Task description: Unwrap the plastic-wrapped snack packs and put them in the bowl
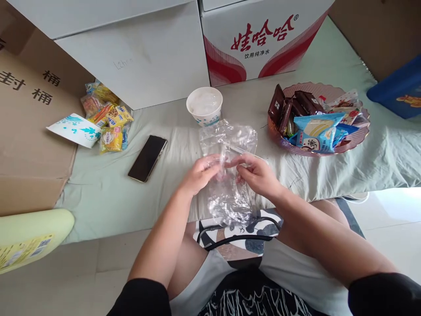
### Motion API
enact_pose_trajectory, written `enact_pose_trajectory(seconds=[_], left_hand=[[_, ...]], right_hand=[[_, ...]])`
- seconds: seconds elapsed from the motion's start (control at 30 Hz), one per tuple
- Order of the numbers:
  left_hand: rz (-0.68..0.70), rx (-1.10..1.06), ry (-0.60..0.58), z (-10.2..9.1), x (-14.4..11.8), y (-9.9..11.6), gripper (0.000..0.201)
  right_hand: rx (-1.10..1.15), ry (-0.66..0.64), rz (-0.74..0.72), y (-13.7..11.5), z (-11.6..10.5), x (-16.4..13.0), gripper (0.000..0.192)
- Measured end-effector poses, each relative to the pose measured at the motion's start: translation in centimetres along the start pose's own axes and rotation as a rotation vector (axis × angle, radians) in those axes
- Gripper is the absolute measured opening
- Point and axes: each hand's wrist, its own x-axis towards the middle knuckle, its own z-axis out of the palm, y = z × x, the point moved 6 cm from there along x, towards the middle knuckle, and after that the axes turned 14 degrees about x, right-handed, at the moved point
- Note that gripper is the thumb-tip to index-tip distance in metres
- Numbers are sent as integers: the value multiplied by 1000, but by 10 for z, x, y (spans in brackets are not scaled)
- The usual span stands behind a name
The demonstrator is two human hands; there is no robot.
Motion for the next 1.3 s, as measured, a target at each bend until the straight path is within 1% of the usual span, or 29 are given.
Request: enact_pose_trajectory(seconds=[0.07,0.2,0.27,0.33,0.4,0.47,0.5,0.53,0.57,0.6,0.63,0.67,0.7,0.73,0.77,0.8,0.83,0.87,0.9,0.93,1.0,1.03,1.07,1.1,1.2,1.3], left_hand=[[-2,22,77,-4,1,-1,38],[114,-123,124,-15,-1,11,21],[167,-154,126,-20,-3,17,15],[202,-123,98,-23,-5,21,19],[221,-47,103,-26,-5,21,34],[258,94,172,-30,-6,22,42],[288,170,213,-32,-7,23,40],[318,223,248,-33,-8,24,34],[343,228,270,-34,-9,25,25],[350,182,278,-34,-9,25,19],[333,95,272,-34,-9,24,25],[289,-8,251,-33,-8,21,38],[222,-97,212,-30,-6,17,51],[139,-154,156,-26,-5,13,59],[58,-176,97,-21,-4,9,60],[-9,-171,53,-17,-3,6,56],[-47,-155,40,-15,-3,4,50],[-57,-137,58,-15,-3,4,45],[-51,-122,86,-16,-3,5,44],[-42,-109,102,-16,-4,5,46],[-50,-71,66,-12,-4,5,57],[-57,-48,42,-10,-4,5,64],[-55,-31,33,-9,-5,5,67],[-37,-24,46,-10,-5,7,63],[62,-92,145,-18,-7,14,38],[124,-177,164,-25,-9,20,29]], right_hand=[[31,45,-56,-2,-4,-1,18],[149,115,-169,-8,-17,-3,14],[192,131,-160,-7,-22,-3,13],[240,155,-108,-4,-27,-3,14],[284,185,-62,0,-29,-2,26],[292,183,-9,5,-27,-2,47],[274,163,33,8,-25,-2,62],[249,138,74,11,-22,-2,75],[229,114,104,13,-20,-2,83],[223,99,111,13,-18,-2,86],[229,95,94,12,-18,-2,83],[246,103,57,9,-18,-2,79],[267,117,9,6,-19,-2,74],[284,133,-37,2,-20,-2,69],[287,141,-71,-1,-21,-2,62],[272,139,-85,-3,-22,-2,54],[236,119,-75,-3,-21,-2,44],[184,90,-45,-2,-20,-1,35],[124,62,-7,0,-19,-1,31],[71,40,29,2,-18,0,31],[31,30,59,4,-17,0,34],[47,32,55,4,-18,0,35],[77,30,45,3,-18,0,35],[114,21,32,2,-18,-1,35],[229,5,-20,-6,-19,-2,31],[341,23,-50,-11,-24,-4,19]])
